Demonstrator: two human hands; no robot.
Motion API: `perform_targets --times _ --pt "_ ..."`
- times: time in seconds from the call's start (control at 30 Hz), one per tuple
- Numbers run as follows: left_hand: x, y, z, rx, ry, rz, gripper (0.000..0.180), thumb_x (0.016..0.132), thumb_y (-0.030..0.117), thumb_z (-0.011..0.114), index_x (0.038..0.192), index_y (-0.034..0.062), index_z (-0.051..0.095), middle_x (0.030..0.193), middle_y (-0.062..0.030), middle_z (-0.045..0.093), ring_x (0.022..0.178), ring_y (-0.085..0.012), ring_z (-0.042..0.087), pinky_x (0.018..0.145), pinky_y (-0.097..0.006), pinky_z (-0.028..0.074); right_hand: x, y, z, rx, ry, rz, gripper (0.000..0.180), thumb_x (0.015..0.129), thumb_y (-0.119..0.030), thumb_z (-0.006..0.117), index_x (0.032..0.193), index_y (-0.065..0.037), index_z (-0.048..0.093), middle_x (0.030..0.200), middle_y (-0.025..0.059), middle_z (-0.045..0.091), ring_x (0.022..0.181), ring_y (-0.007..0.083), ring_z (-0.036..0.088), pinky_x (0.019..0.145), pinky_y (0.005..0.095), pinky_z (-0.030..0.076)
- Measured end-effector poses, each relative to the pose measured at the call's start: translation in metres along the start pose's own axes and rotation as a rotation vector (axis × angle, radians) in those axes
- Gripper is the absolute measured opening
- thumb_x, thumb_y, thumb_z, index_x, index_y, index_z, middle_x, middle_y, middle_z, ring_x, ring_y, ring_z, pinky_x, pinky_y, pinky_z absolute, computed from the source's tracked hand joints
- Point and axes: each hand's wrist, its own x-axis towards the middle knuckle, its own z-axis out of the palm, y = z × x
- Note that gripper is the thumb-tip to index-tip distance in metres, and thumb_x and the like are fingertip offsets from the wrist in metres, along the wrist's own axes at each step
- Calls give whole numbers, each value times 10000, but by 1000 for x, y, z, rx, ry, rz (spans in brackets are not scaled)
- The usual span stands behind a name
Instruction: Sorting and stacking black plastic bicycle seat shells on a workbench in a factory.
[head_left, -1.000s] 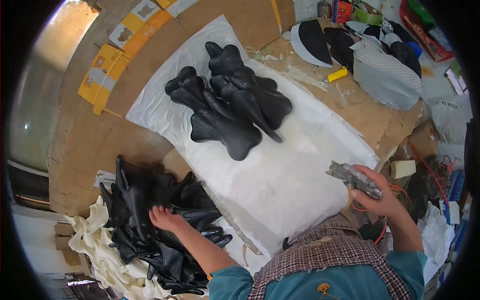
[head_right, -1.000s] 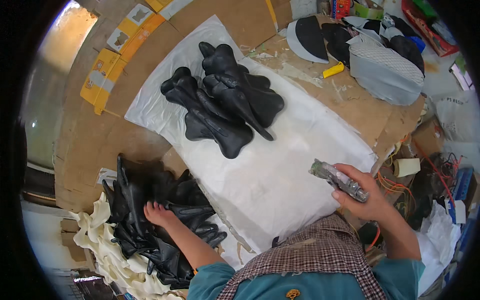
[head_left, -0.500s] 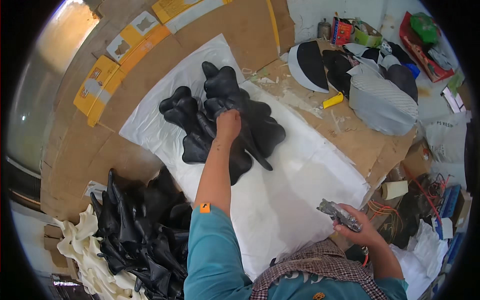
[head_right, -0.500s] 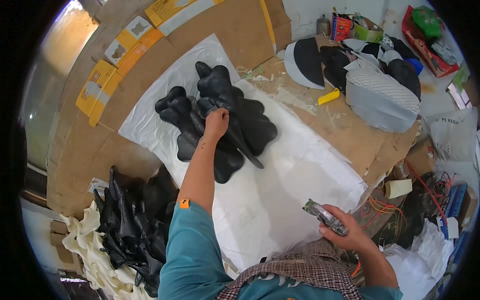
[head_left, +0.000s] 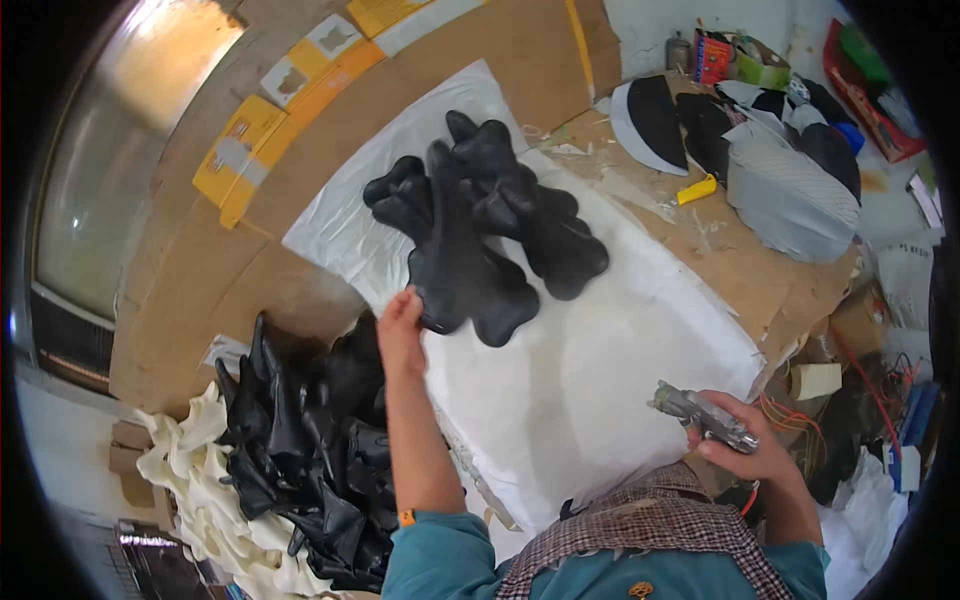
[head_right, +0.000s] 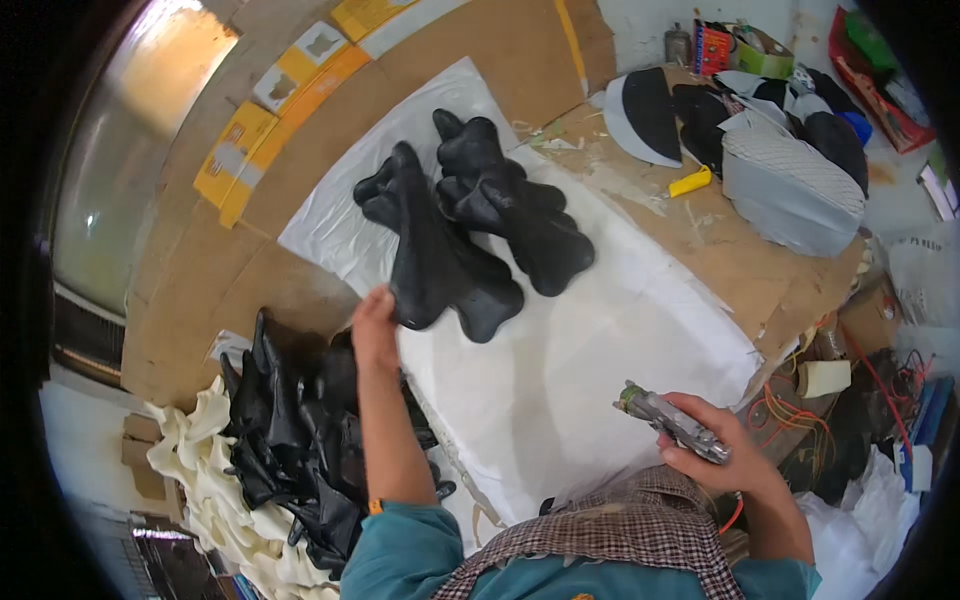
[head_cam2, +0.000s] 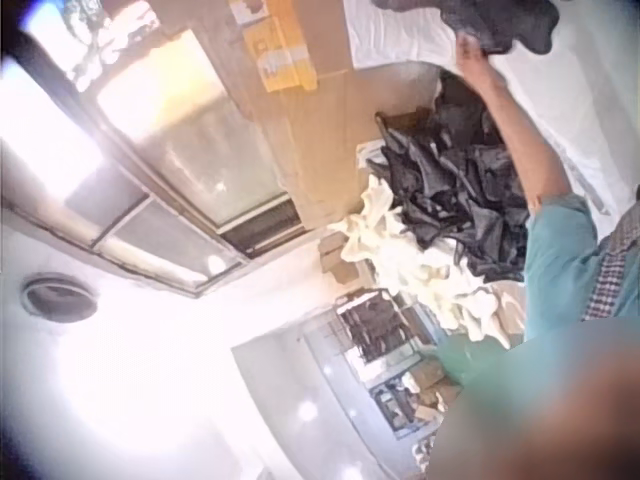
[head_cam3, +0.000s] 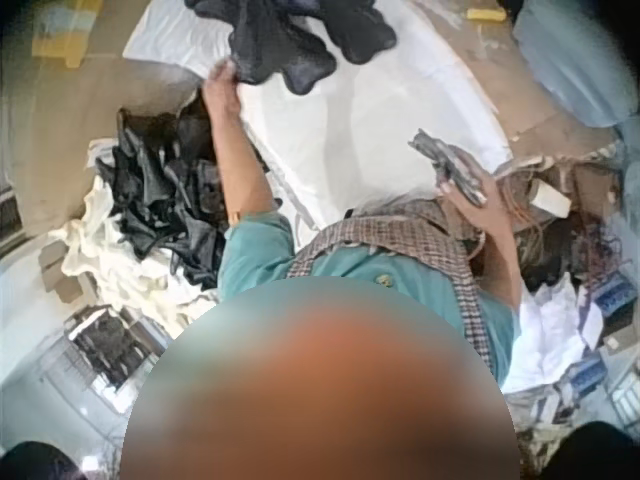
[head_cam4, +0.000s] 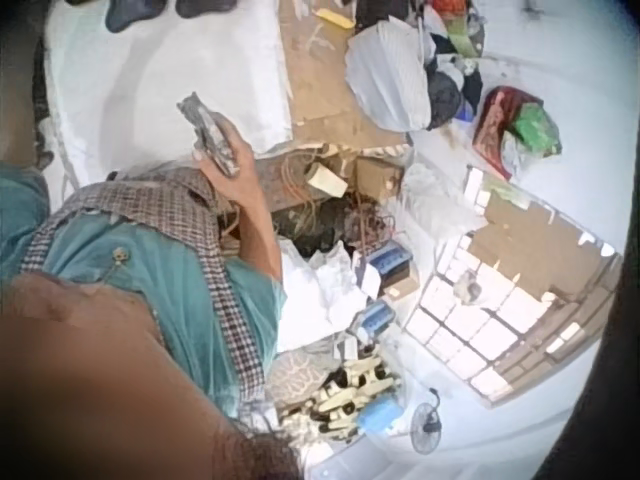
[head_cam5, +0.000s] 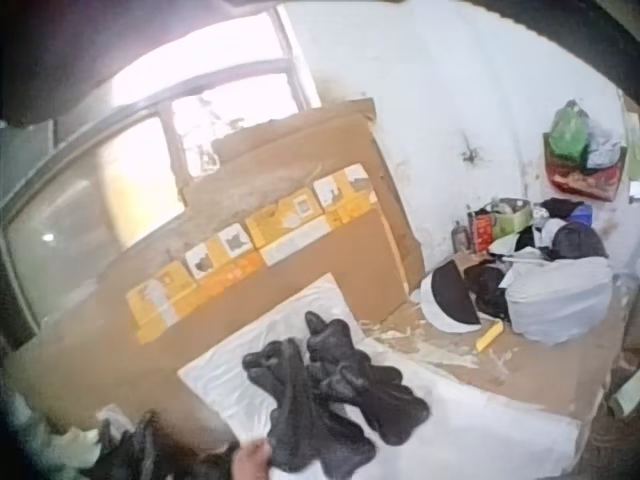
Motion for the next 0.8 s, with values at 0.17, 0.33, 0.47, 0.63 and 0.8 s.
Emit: perform_targets --times 0.17,0.33,0.47,0.63,0.8 --pt "-74 -120 -30 -534 -64 -322 222 891 105 487 1077 -3 544 1041 -66 614 971 -178 584 850 -296 473 -3 -19 15 29 3 34 538 762 -63 662 1244 20 439 870 47 611 789 107 580 725 251 470" --pt "-118 -166 -41 -547 31 -421 252 873 91 475 1105 13 535 1047 -76 611 972 -210 582 860 -377 474 -1 -51 26 48 125 -115 632 732 -237 688 1245 19 421 806 102 603 695 146 585 630 267 472" --pt "-122 -180 -47 -574 66 -497 286 859 66 465 1133 17 531 1071 -80 608 1005 -240 570 904 -412 451 -24 -37 16 38 50 -21 537 759 -83 657 1233 40 437 857 56 598 778 115 567 719 261 465" --pt "-103 -188 -62 -221 82 -521 325 781 1 446 1087 7 557 1004 -75 611 892 -201 581 766 -327 469 -52 -13 -3 -299 6 75 539 755 -138 698 1223 -2 467 922 63 594 874 124 548 789 281 440" --pt "-66 -162 -48 246 -13 -380 351 752 62 470 1080 93 591 935 29 586 831 -131 502 756 -322 365 -36 -18 -20 -418 268 -62 516 771 -134 680 1220 2 465 870 46 576 785 112 549 727 265 453"
